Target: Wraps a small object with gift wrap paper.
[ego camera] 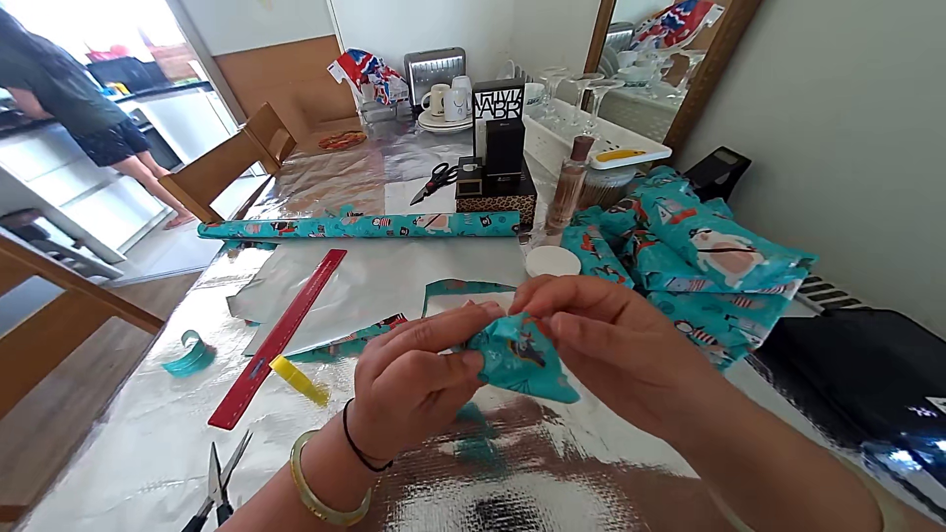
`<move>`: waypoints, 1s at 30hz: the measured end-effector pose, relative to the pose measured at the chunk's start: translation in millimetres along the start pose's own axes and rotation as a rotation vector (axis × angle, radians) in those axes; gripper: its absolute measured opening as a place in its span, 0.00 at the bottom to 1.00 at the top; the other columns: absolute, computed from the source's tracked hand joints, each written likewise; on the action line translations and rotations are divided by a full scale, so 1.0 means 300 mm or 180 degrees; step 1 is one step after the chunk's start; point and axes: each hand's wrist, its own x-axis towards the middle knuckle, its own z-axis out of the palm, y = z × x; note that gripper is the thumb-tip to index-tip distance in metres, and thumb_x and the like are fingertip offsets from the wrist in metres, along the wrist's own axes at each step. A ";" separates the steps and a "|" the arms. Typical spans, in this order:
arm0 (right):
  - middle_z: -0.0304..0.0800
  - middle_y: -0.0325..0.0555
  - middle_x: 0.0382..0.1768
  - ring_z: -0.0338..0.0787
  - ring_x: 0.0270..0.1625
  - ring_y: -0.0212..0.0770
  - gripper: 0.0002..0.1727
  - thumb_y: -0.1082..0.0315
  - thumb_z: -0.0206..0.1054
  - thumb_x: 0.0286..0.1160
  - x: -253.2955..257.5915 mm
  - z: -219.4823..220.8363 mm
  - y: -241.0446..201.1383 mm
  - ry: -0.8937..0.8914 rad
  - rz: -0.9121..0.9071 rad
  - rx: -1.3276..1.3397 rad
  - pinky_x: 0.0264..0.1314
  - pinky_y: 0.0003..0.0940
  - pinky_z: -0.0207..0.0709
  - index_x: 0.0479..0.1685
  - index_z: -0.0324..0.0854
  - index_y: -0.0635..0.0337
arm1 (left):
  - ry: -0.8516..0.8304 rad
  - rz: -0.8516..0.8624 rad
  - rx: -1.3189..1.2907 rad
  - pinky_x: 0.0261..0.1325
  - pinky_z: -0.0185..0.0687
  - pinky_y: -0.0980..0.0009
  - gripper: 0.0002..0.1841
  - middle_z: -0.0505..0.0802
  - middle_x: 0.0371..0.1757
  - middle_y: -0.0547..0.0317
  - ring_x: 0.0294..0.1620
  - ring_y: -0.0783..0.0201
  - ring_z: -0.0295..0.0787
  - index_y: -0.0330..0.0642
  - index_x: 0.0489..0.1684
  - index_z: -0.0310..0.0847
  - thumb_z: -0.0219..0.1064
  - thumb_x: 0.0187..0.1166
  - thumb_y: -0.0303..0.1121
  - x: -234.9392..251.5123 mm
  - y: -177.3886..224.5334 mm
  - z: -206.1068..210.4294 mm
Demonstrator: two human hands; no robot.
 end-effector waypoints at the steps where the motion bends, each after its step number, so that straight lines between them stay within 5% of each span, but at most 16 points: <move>1: 0.90 0.37 0.51 0.89 0.53 0.28 0.09 0.57 0.72 0.78 -0.001 -0.002 -0.002 0.0005 -0.0006 0.0000 0.54 0.23 0.85 0.48 0.92 0.49 | -0.0001 -0.0009 0.0000 0.68 0.92 0.63 0.15 0.92 0.66 0.61 0.67 0.61 0.91 0.46 0.54 0.79 0.77 0.74 0.26 -0.001 -0.001 0.001; 10: 0.90 0.34 0.50 0.89 0.52 0.27 0.06 0.65 0.77 0.72 0.021 -0.059 0.000 -0.0309 -0.0803 -0.0615 0.51 0.19 0.87 0.44 0.94 0.48 | 0.0001 -0.0096 -0.0142 0.64 0.93 0.66 0.15 0.91 0.65 0.61 0.65 0.62 0.92 0.45 0.54 0.79 0.77 0.74 0.26 0.005 -0.002 0.001; 14: 0.87 0.32 0.51 0.86 0.57 0.27 0.05 0.64 0.80 0.68 0.043 -0.113 0.009 -0.0468 -0.1485 -0.1326 0.58 0.20 0.84 0.40 0.94 0.46 | -0.0009 -0.0195 -0.0285 0.62 0.94 0.65 0.17 0.92 0.63 0.61 0.63 0.61 0.93 0.47 0.56 0.79 0.78 0.74 0.27 0.003 0.003 0.010; 20: 0.88 0.31 0.52 0.86 0.60 0.29 0.06 0.63 0.80 0.69 0.045 -0.099 0.043 -0.0339 -0.1742 -0.1253 0.62 0.24 0.83 0.42 0.94 0.43 | 0.0202 -0.0570 -0.0737 0.58 0.94 0.71 0.19 0.92 0.62 0.65 0.59 0.67 0.93 0.51 0.57 0.79 0.80 0.71 0.27 0.010 0.023 0.041; 22: 0.87 0.29 0.59 0.85 0.65 0.30 0.08 0.55 0.75 0.75 0.030 -0.067 0.085 -0.0087 -0.1785 -0.1334 0.66 0.26 0.83 0.49 0.93 0.37 | 0.0332 -0.0697 -0.0863 0.59 0.93 0.73 0.22 0.91 0.63 0.67 0.60 0.69 0.92 0.54 0.60 0.80 0.81 0.70 0.28 0.018 0.033 0.046; 24: 0.80 0.27 0.72 0.78 0.76 0.32 0.20 0.40 0.60 0.84 0.006 -0.037 0.125 -0.0038 -0.1788 -0.1776 0.75 0.32 0.77 0.65 0.86 0.30 | 0.0467 -0.0791 -0.0921 0.60 0.92 0.73 0.24 0.91 0.64 0.71 0.61 0.71 0.91 0.57 0.61 0.79 0.81 0.69 0.28 0.028 0.037 0.041; 27: 0.55 0.31 0.92 0.57 0.92 0.39 0.37 0.28 0.44 0.83 -0.024 0.012 0.176 -0.0346 -0.1661 -0.2101 0.90 0.43 0.61 0.89 0.62 0.27 | 0.0588 -0.0782 -0.0930 0.62 0.91 0.74 0.25 0.91 0.65 0.72 0.62 0.72 0.91 0.58 0.63 0.80 0.81 0.69 0.28 0.040 0.044 0.029; 30: 0.39 0.32 0.96 0.46 0.95 0.36 0.44 0.26 0.39 0.82 -0.038 0.037 0.210 -0.0561 -0.1624 -0.2134 0.96 0.41 0.48 0.96 0.45 0.34 | 0.0650 -0.0836 -0.0965 0.62 0.91 0.74 0.24 0.91 0.64 0.72 0.62 0.72 0.91 0.58 0.63 0.80 0.81 0.69 0.28 0.041 0.045 0.027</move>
